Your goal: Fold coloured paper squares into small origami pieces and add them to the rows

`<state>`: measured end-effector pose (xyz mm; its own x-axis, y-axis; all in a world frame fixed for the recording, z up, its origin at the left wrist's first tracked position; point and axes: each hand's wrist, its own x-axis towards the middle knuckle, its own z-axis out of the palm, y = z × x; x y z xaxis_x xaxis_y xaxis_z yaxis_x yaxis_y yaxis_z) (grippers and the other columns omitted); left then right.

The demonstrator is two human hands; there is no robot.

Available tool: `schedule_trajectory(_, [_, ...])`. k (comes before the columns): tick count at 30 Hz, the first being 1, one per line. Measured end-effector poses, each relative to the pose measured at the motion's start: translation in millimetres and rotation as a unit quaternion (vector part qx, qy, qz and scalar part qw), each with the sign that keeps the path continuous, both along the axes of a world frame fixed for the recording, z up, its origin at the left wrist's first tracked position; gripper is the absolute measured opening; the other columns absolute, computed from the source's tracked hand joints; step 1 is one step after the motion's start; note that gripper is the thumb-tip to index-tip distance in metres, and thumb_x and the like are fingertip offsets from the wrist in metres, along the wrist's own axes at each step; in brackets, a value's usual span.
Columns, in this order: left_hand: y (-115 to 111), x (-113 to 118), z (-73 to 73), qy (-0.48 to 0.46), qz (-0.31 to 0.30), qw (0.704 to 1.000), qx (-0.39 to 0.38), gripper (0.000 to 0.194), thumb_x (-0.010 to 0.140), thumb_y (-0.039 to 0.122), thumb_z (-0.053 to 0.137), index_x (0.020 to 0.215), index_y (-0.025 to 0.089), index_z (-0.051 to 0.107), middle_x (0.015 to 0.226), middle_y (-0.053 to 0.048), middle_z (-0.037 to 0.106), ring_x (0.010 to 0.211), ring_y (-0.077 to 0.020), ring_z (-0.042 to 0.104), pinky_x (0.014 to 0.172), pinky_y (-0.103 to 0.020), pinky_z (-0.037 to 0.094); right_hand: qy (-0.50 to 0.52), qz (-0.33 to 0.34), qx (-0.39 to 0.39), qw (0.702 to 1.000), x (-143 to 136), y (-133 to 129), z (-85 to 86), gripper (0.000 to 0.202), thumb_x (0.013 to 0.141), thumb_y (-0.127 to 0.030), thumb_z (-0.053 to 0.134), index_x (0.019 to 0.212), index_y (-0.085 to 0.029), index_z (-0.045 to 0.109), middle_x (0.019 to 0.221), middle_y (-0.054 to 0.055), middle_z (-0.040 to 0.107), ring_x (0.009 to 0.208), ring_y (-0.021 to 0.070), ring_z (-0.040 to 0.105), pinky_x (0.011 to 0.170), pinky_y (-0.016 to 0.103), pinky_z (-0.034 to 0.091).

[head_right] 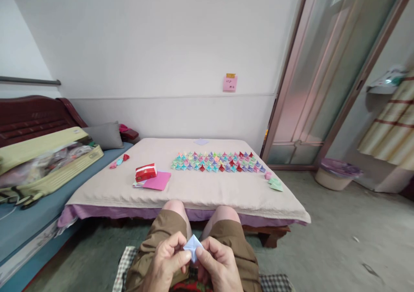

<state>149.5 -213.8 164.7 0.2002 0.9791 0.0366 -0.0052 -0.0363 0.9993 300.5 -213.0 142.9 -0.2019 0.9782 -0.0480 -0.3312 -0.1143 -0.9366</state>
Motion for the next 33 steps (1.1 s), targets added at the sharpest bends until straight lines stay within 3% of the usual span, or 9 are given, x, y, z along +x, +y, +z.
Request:
schedule_trajectory(5, [-3,2,6.1,0.057,0.005,0.997,0.044,0.027,0.08,0.038,0.057,0.062,0.021,0.046,0.055,0.006,0.036,0.054,-0.0117,0.033,0.05,-0.023,0.027,-0.061,-0.004,0.045,0.997,0,-3,9.9,0.043,0.077,-0.053,0.072,0.062,-0.016,0.056,0.047,-0.005,0.05,0.044,0.007,0.036,0.046,0.022,0.024])
schedule_trajectory(10, [-3,-3,8.0,0.033,0.0,0.999,0.014,0.026,0.075,0.034,0.058,0.056,0.02,0.046,0.051,0.005,0.038,0.051,-0.0117,0.034,0.049,-0.024,0.027,-0.126,0.012,0.088,0.988,-2,-5,13.2,0.047,0.08,-0.059,0.065,0.062,-0.017,0.054,0.048,-0.005,0.047,0.045,0.0081,0.036,0.047,0.023,0.025])
schedule_trajectory(14, [0,-2,2.4,0.009,0.003,1.0,-0.003,0.024,0.073,0.031,0.06,0.055,0.019,0.051,0.049,0.004,0.045,0.05,-0.0122,0.039,0.05,-0.024,0.031,-0.12,0.005,0.072,0.99,-3,-4,9.7,0.047,0.079,-0.06,0.066,0.062,-0.017,0.055,0.048,-0.005,0.048,0.044,0.008,0.036,0.046,0.023,0.025])
schedule_trajectory(20, [3,6,-8.3,-0.055,-0.005,0.998,-0.004,0.037,0.075,0.051,0.066,0.069,0.017,0.054,0.058,0.003,0.048,0.054,-0.0123,0.042,0.051,-0.024,0.034,-0.051,-0.051,0.041,0.997,-7,-4,10.7,0.042,0.077,-0.053,0.071,0.065,-0.016,0.058,0.046,-0.006,0.05,0.044,0.0075,0.035,0.046,0.022,0.026])
schedule_trajectory(26, [2,2,-0.3,-0.018,-0.062,0.997,-0.034,0.028,0.078,0.04,0.063,0.067,0.016,0.054,0.058,0.003,0.047,0.054,-0.0113,0.038,0.051,-0.023,0.03,-0.052,-0.033,0.047,0.997,-5,1,11.5,0.041,0.073,-0.051,0.075,0.062,-0.016,0.056,0.051,-0.006,0.047,0.049,0.0083,0.035,0.048,0.023,0.026])
schedule_trajectory(29, [0,1,0.8,0.003,-0.089,0.995,-0.05,0.027,0.075,0.035,0.068,0.064,0.015,0.054,0.057,0.005,0.042,0.055,-0.01,0.034,0.051,-0.023,0.026,-0.068,0.016,0.056,0.996,1,6,13.3,0.045,0.07,-0.053,0.075,0.058,-0.018,0.05,0.053,-0.006,0.044,0.051,0.0087,0.032,0.047,0.022,0.025])
schedule_trajectory(33, [1,1,-6.3,-0.037,-0.079,0.993,-0.079,0.032,0.074,0.044,0.069,0.07,0.016,0.054,0.058,0.004,0.047,0.054,-0.0102,0.036,0.051,-0.023,0.027,-0.105,0.032,0.048,0.993,6,6,18.3,0.045,0.075,-0.057,0.069,0.061,-0.018,0.05,0.051,-0.007,0.043,0.048,0.0075,0.031,0.045,0.022,0.023])
